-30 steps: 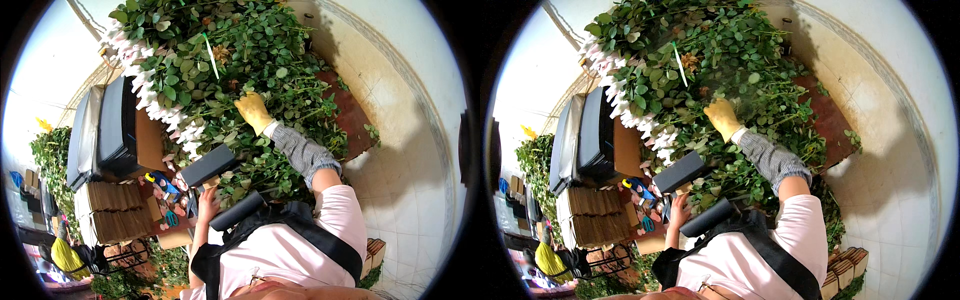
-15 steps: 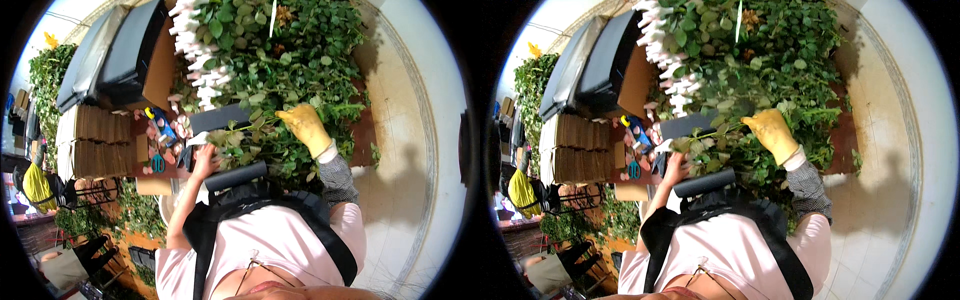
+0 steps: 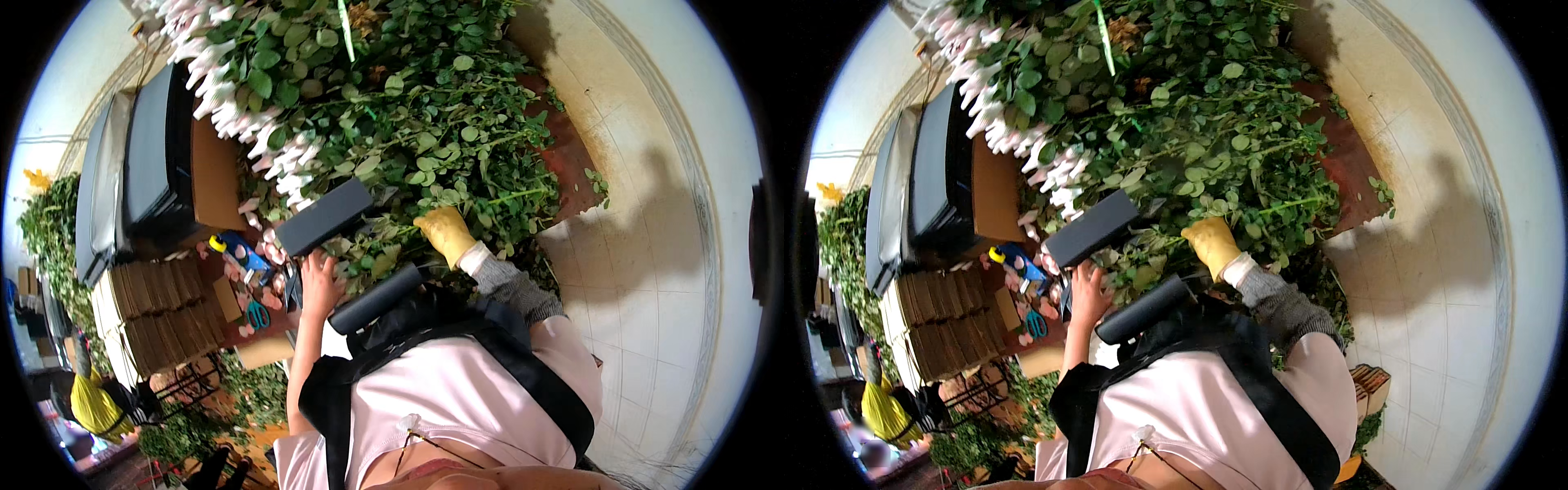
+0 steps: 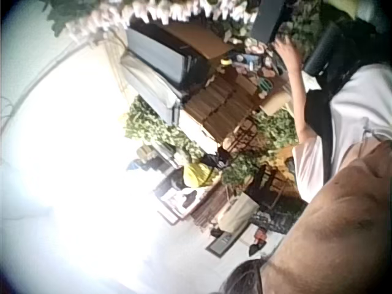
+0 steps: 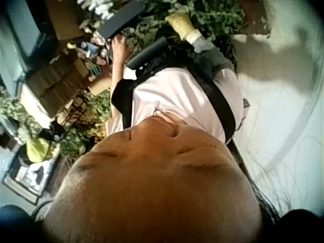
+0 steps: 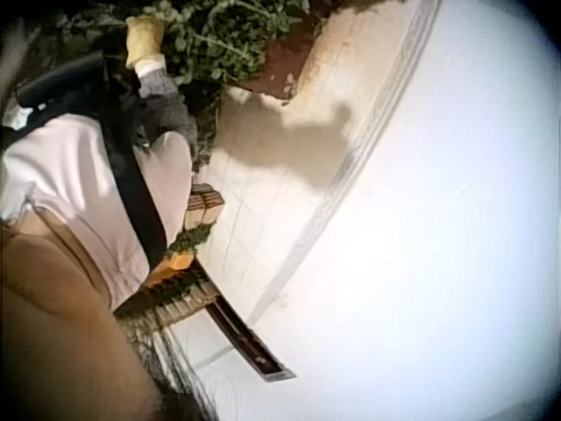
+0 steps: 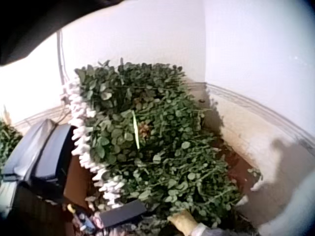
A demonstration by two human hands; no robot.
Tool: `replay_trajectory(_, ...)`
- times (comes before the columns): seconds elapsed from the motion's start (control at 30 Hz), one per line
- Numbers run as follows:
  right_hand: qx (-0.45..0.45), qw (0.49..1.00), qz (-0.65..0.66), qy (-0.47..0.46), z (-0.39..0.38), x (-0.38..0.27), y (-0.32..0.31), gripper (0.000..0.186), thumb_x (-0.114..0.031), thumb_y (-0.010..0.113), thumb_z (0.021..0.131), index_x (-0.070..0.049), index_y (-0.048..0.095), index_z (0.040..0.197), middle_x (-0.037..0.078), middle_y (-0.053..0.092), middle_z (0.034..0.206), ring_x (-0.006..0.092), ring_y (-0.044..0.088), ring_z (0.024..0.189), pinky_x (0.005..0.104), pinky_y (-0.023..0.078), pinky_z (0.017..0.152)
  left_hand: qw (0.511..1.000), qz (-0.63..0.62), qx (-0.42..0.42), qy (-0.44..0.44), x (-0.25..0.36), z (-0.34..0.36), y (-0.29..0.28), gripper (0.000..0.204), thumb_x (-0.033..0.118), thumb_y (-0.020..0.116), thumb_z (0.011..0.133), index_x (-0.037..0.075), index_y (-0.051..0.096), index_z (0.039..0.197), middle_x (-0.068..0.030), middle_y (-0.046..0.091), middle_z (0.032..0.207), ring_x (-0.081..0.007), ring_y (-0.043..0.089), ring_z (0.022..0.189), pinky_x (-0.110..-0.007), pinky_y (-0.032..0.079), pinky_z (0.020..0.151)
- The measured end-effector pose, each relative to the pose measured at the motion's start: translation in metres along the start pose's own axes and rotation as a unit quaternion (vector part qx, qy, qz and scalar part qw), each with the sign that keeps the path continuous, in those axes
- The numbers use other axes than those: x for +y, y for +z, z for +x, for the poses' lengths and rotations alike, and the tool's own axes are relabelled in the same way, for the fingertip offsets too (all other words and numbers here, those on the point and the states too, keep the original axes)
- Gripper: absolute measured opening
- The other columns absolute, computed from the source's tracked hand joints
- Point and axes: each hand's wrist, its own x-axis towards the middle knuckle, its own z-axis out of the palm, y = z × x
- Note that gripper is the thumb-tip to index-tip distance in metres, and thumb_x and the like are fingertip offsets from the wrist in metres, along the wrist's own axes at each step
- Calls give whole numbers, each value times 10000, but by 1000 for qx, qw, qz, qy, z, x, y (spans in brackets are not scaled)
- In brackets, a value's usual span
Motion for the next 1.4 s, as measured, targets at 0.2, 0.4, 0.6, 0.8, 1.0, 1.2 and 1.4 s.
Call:
replay_trajectory(0.2, -54, 980, 164, 101, -11, 11, 29, 307, -88, 662, 878, -168, 745, 1164, 104, 731, 1138, 306, 674, 1067, 444, 531, 924, 998, -48, 44, 24, -10, -3, 25, 680, 135, 874, 613, 115, 610, 1239, -214, 445, 1445, -434, 443, 1295, -539, 367, 1085)
replay_trajectory(0.4, -89, 975, 205, 21, 64, 28, -91, 530, -305, 675, 938, -120, 542, 1416, 156, 659, 1318, 319, 667, 1138, 430, 544, 962, 999, -30, 26, 8, -6, -10, 18, 613, 201, 850, 675, 133, 643, 1249, -186, 500, 1415, -395, 478, 1289, -527, 374, 1082)
replay_trajectory(0.6, 275, 958, -32, 80, 206, 32, -136, 492, -128, 756, 841, -99, 611, 1311, 131, 709, 1067, 280, 669, 1021, 423, 527, 948, 998, -47, 44, 18, -9, -7, 21, 604, 217, 858, 694, 149, 644, 1255, -172, 502, 1420, -381, 486, 1292, -520, 376, 1080)
replay_trajectory(0.8, 230, 966, -77, 89, 210, 51, -91, 432, -92, 830, 740, -138, 718, 1154, 81, 703, 869, 251, 682, 877, 399, 498, 998, 994, -82, 75, -7, -9, -11, 32, 596, 256, 862, 717, 163, 637, 1262, -169, 498, 1398, -383, 464, 1320, -527, 355, 1100)
replay_trajectory(1.0, 351, 926, -135, 11, 138, 55, -178, 275, 11, 695, 850, -154, 729, 1067, 61, 745, 947, 237, 688, 962, 418, 496, 1033, 991, -87, 96, -9, -10, -17, 37, 595, 277, 858, 727, 166, 631, 1267, -179, 507, 1366, -391, 474, 1297, -530, 361, 1084)
replay_trajectory(1.2, 272, 953, 113, -69, 36, 71, -212, 451, 157, 654, 799, -134, 716, 1138, 76, 743, 1071, 236, 682, 1076, 439, 474, 1113, 991, -92, 97, -15, -12, -20, 41, 606, 271, 863, 710, 151, 626, 1255, -180, 498, 1378, -393, 469, 1299, -526, 356, 1083)
replay_trajectory(1.4, 76, 986, 148, -22, -10, 31, -88, 359, 56, 723, 805, -131, 739, 1112, 57, 745, 1020, 203, 694, 936, 372, 555, 985, 995, -82, 64, 0, -13, -11, 37, 619, 259, 861, 713, 115, 649, 1276, -175, 523, 1295, -387, 496, 1241, -513, 391, 1043)
